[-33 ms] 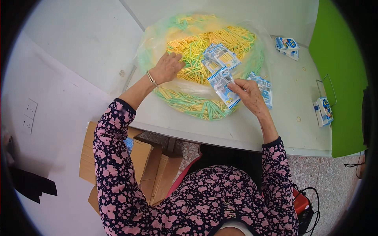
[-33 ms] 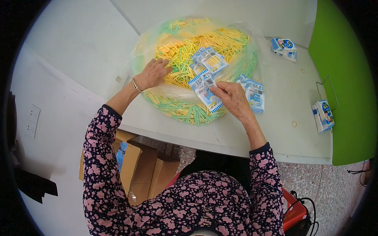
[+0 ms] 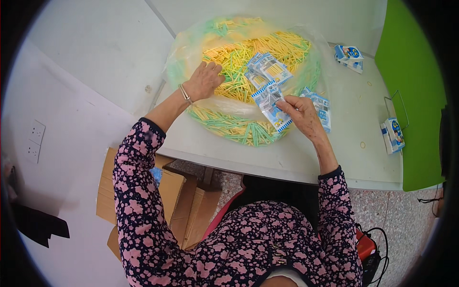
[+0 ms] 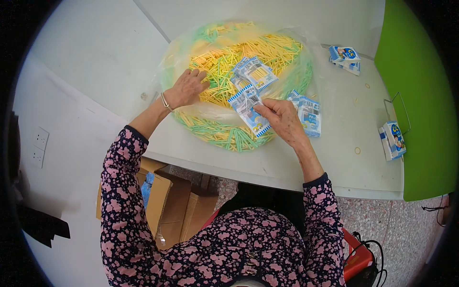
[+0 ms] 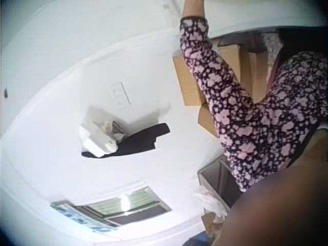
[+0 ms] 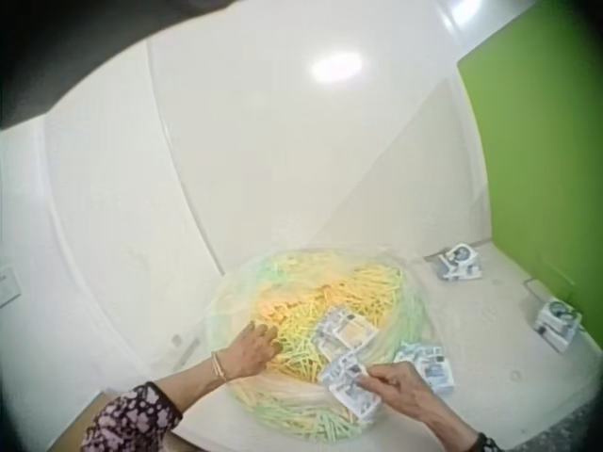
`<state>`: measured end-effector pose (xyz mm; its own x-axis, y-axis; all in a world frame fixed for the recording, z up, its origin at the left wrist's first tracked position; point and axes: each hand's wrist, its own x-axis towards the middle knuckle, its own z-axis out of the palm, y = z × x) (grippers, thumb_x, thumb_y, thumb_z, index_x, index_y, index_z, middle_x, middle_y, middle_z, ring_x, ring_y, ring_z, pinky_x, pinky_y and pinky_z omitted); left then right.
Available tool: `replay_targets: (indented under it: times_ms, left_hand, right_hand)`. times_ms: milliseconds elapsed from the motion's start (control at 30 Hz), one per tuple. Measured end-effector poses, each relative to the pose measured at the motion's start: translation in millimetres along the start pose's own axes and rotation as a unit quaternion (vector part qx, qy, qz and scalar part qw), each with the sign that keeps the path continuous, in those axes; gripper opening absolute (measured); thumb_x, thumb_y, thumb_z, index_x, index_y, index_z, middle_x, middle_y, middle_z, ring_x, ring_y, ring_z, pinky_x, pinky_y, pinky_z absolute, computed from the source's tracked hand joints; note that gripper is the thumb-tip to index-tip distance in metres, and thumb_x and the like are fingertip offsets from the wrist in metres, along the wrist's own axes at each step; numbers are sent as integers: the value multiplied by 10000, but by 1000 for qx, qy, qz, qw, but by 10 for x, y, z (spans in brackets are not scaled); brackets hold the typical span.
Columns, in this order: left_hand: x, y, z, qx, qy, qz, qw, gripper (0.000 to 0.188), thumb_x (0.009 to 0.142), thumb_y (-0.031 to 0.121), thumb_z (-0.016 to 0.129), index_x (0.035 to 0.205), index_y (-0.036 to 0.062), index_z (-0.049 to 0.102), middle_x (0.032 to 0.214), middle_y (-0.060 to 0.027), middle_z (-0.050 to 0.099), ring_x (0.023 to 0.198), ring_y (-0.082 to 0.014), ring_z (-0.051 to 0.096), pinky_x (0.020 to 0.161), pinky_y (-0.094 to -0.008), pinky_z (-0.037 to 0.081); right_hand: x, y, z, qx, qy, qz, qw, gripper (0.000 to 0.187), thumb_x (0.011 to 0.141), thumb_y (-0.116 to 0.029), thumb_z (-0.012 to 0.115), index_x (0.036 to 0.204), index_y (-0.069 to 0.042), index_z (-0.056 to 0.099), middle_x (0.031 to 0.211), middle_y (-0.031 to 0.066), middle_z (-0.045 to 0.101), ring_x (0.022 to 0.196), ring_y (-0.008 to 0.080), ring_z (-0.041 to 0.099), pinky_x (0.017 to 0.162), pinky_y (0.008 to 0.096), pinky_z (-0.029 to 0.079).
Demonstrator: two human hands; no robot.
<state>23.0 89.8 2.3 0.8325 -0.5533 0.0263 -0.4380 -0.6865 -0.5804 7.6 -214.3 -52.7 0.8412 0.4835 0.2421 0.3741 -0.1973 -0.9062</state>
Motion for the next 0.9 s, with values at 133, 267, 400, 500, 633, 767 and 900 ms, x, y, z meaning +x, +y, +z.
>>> replay_targets:
  times_ms: [133,267,400,500,633,767,900]
  left_hand:
    - [88,-1,110,38,-46,35,998,186,657,123,601,840,137,635,944,-58,494,989,-215,437,892,-383,338]
    - [161,24,172,51,-59,73,994,194,667,179,596,840,96,623,967,-57,483,995,-216,419,904,-399,323]
    - [101,0,267,48,-7,90,995,190,717,184,548,844,52,599,1007,-77,476,1000,-226,418,907,-412,319]
    - [26,9,286,32,27,89,995,175,767,156,490,846,27,578,1044,-98,471,1022,-244,414,907,-420,318]
    - [-16,12,319,48,98,80,991,169,784,141,470,815,21,584,1051,-115,486,1042,-235,419,901,-408,312]
    - [-32,34,212,-6,73,47,996,128,793,106,467,835,10,541,1000,-119,507,1030,-239,437,903,-419,309]
    - [-43,75,135,-31,39,12,999,125,783,79,482,883,7,502,969,-125,513,1004,-253,454,901,-428,303]
  right_hand:
    - [3,-20,22,-4,6,-10,1000,234,849,-188,578,779,32,613,592,-44,481,566,32,369,492,213,289]
    - [-21,-26,24,4,-3,-4,1000,237,852,-188,572,762,29,604,591,-44,470,564,33,361,490,219,284]
    - [-45,-45,-11,14,-2,-12,1000,260,853,-190,570,698,18,567,576,-49,436,560,32,348,486,221,270]
    - [-56,2,-40,14,8,-11,1000,271,854,-189,569,673,12,548,570,-52,422,558,32,344,486,218,266]
    - [-68,-23,-36,22,4,-12,1000,268,854,-189,569,675,9,552,571,-54,421,556,31,341,487,218,266]
    - [-87,-25,-34,38,4,1,999,264,853,-189,571,686,15,563,575,-53,444,560,27,352,489,213,273]
    - [-59,44,-6,43,12,0,999,245,850,-185,573,729,27,599,591,-50,489,567,20,381,496,205,293]
